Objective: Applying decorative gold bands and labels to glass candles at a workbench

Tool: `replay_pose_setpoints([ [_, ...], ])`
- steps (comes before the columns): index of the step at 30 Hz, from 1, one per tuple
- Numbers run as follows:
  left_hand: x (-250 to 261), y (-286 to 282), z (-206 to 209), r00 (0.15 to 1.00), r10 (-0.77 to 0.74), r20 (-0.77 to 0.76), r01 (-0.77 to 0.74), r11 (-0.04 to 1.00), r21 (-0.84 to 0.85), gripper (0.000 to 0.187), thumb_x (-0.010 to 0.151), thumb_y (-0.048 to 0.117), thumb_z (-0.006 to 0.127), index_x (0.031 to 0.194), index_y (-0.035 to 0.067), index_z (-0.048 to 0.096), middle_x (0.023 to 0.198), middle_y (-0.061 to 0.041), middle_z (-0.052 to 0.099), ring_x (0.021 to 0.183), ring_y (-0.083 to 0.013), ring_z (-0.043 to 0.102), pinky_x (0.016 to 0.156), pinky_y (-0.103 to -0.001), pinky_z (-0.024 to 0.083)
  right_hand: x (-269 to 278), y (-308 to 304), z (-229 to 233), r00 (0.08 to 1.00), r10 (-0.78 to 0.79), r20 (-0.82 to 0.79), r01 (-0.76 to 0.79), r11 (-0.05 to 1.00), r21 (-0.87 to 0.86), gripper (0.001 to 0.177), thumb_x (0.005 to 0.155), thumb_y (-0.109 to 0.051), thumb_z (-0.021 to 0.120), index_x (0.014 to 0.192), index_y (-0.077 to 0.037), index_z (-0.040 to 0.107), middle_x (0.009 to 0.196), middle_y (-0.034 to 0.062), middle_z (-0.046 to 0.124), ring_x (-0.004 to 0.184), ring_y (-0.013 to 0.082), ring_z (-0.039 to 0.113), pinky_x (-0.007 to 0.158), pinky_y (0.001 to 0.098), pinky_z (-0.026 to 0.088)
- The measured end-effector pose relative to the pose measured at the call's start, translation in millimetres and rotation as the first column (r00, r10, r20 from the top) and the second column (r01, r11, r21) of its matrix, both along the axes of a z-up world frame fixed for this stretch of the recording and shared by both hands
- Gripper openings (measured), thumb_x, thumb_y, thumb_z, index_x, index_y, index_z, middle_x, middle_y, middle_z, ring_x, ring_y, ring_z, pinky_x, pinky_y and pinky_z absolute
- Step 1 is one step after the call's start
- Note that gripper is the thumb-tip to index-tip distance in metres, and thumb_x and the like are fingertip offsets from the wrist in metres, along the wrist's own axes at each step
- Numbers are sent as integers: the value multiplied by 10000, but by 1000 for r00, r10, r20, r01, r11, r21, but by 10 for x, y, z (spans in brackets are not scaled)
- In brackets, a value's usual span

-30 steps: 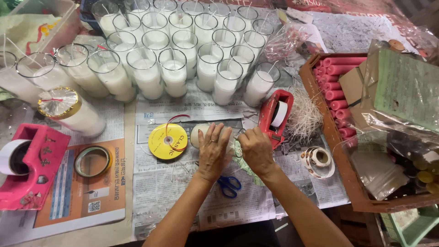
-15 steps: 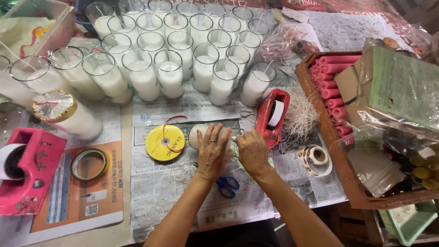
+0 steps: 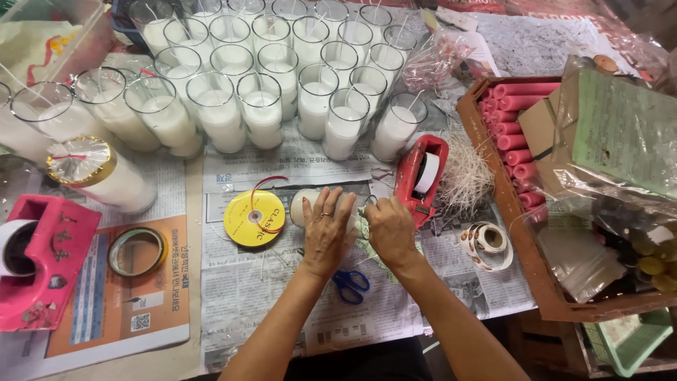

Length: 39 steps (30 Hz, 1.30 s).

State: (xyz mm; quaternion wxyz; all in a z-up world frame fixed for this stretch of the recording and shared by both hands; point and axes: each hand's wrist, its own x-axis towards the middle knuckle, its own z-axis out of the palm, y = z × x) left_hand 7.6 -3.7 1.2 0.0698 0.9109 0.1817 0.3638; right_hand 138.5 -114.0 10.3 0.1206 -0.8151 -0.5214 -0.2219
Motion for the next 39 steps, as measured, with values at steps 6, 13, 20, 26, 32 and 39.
replay_pose_setpoints([
  [6,12,2,-30,1000,-3,10,3,1000,14,972,625,238,866,1499,210,443,1471,-131,504,1429,-380,431,1129,-684,258,-23,3,-7,1000,-11,2,12,998,-58,89,782,-124,632,735,-198,646,723,23,545,782,252,589,638,377,492],
  [13,-16,-11,24,1000,-2,23,1,1000,16,928,642,227,858,1482,209,463,1449,-125,525,1414,-373,454,1126,-676,271,46,-24,-130,996,-2,-92,-7,995,-102,73,772,-154,632,730,-213,643,716,10,551,775,244,601,626,370,502],
  [20,-40,28,41,1000,-16,-2,16,1000,18,947,640,242,862,1488,195,443,1450,-132,510,1411,-383,448,1116,-682,284,-35,47,51,1000,-6,-12,6,1000,-12,83,797,-138,620,743,-201,620,729,17,535,768,249,593,617,366,488],
  [26,-17,41,4,1000,-17,-5,17,1000,14,948,644,249,857,1494,199,441,1457,-127,506,1417,-374,442,1127,-677,272,-77,49,90,1000,-4,3,4,998,-58,88,781,-120,613,737,-190,646,741,32,564,785,257,602,626,375,494],
  [32,2,12,16,1000,-8,11,8,1000,4,959,631,229,862,1494,208,446,1454,-121,515,1415,-368,445,1132,-669,266,-90,33,72,993,-38,-113,20,986,-164,87,781,-136,617,727,-197,649,748,31,565,798,269,610,628,398,516],
  [39,-88,90,14,1000,-19,21,20,999,-30,892,676,244,842,1481,215,457,1483,-105,504,1425,-359,442,1146,-670,259,33,-235,712,840,-218,-496,-30,896,-444,54,853,-280,717,858,-253,764,788,30,713,827,286,723,729,428,581],
])
